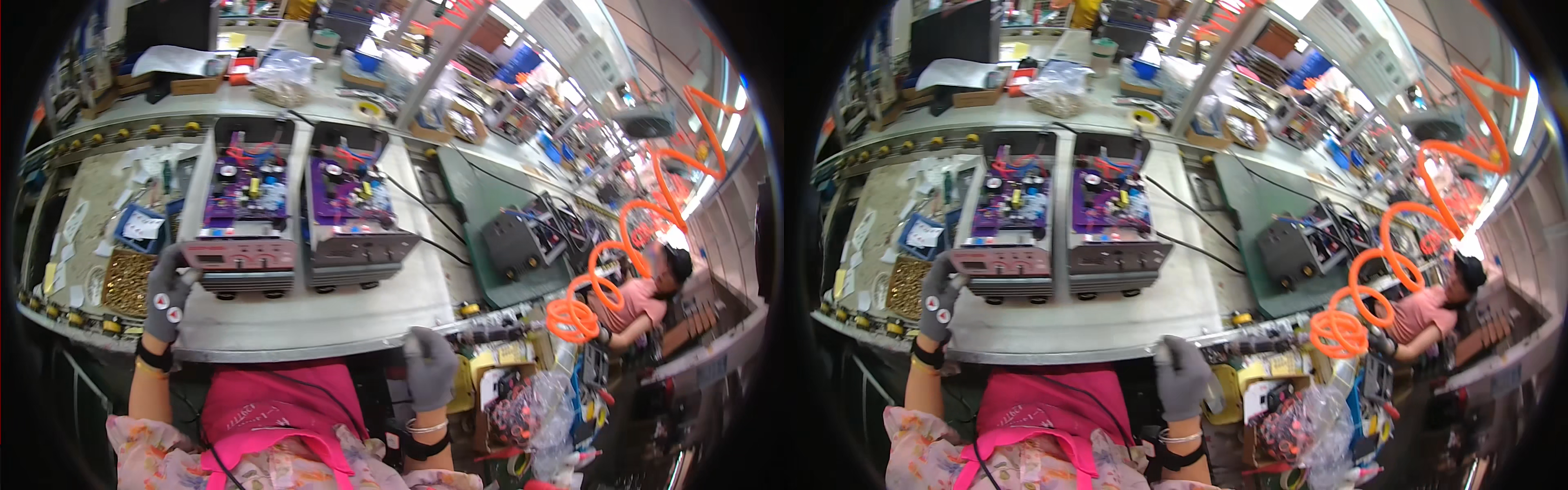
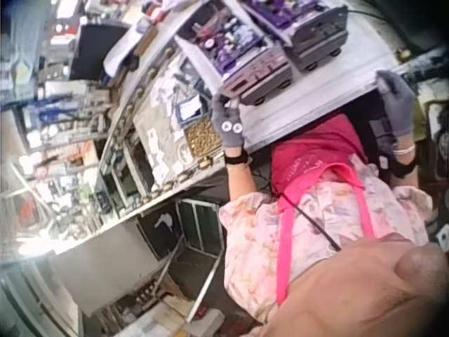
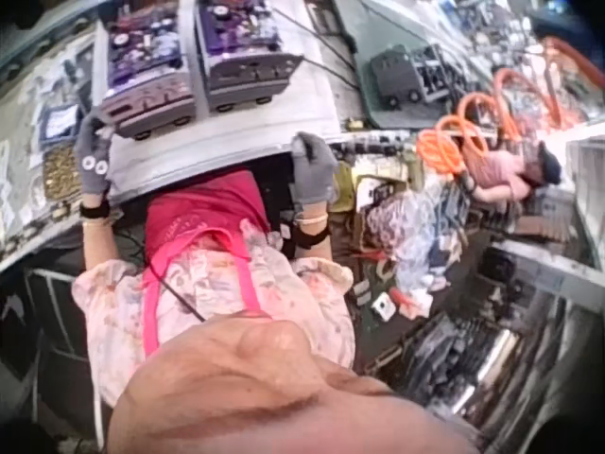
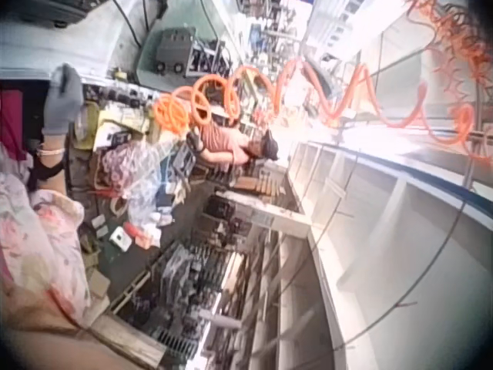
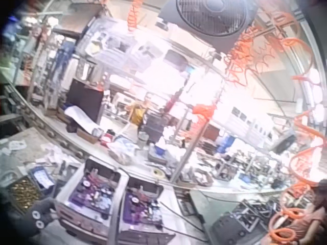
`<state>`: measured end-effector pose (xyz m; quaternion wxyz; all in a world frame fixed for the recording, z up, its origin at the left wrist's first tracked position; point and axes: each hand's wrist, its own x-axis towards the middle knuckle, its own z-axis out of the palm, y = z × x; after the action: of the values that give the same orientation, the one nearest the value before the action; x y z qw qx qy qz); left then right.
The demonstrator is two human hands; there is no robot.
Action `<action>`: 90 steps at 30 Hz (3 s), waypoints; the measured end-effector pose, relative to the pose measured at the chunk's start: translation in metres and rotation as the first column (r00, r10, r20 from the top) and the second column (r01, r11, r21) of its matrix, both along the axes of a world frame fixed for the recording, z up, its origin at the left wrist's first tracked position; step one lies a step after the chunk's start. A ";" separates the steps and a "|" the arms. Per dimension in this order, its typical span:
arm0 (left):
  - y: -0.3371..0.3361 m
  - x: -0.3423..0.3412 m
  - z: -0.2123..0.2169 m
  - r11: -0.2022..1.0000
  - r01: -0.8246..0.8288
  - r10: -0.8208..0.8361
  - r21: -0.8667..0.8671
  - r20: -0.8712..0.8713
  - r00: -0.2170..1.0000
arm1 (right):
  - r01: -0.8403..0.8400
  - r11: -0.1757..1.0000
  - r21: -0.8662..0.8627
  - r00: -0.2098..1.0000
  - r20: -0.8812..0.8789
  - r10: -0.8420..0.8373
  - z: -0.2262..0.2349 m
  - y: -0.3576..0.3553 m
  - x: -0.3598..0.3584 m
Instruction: Assembling and inspecting internal components of inverter welding machines on a factory production line.
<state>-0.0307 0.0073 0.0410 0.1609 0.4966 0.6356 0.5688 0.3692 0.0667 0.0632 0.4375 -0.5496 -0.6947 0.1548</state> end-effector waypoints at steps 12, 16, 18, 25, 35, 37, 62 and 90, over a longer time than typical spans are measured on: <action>-0.003 -0.012 -0.024 0.995 0.095 -0.097 0.018 0.215 0.972 | 0.639 0.767 -0.049 0.560 0.714 -0.421 0.001 -0.056 0.128; -0.006 -0.007 -0.019 0.995 0.086 -0.094 0.052 0.181 0.979 | 0.616 0.787 0.019 0.539 0.719 -0.439 -0.013 -0.058 0.135; -0.010 0.000 -0.013 1.000 -0.004 0.002 0.020 0.108 0.994 | 0.514 0.836 0.192 0.519 0.706 -0.481 -0.019 -0.059 0.140; -0.029 0.033 0.016 0.975 -0.219 0.223 0.041 -0.131 0.966 | 0.468 0.831 0.300 0.503 0.683 -0.530 -0.028 -0.059 0.141; -0.039 0.055 0.022 0.985 -0.113 0.123 0.131 -0.072 0.990 | 0.223 0.783 0.581 0.470 0.640 -0.609 -0.006 -0.063 0.127; -0.041 0.059 0.021 0.992 -0.032 0.041 0.119 -0.075 0.996 | 0.199 0.807 0.556 0.486 0.659 -0.574 -0.009 -0.065 0.129; -0.007 0.164 0.023 0.564 0.825 -0.728 -0.048 0.443 0.523 | -0.010 0.935 0.354 0.910 0.391 -0.139 0.021 -0.073 0.042; 0.013 0.237 0.022 0.588 0.805 -0.544 -0.074 0.700 0.462 | -0.238 0.928 0.288 0.968 -0.015 0.252 0.002 -0.055 -0.020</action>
<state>0.2058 0.0202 0.0632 0.6700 0.4546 0.3897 0.4388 0.3496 0.0120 0.0651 0.5069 -0.3859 -0.7613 0.1210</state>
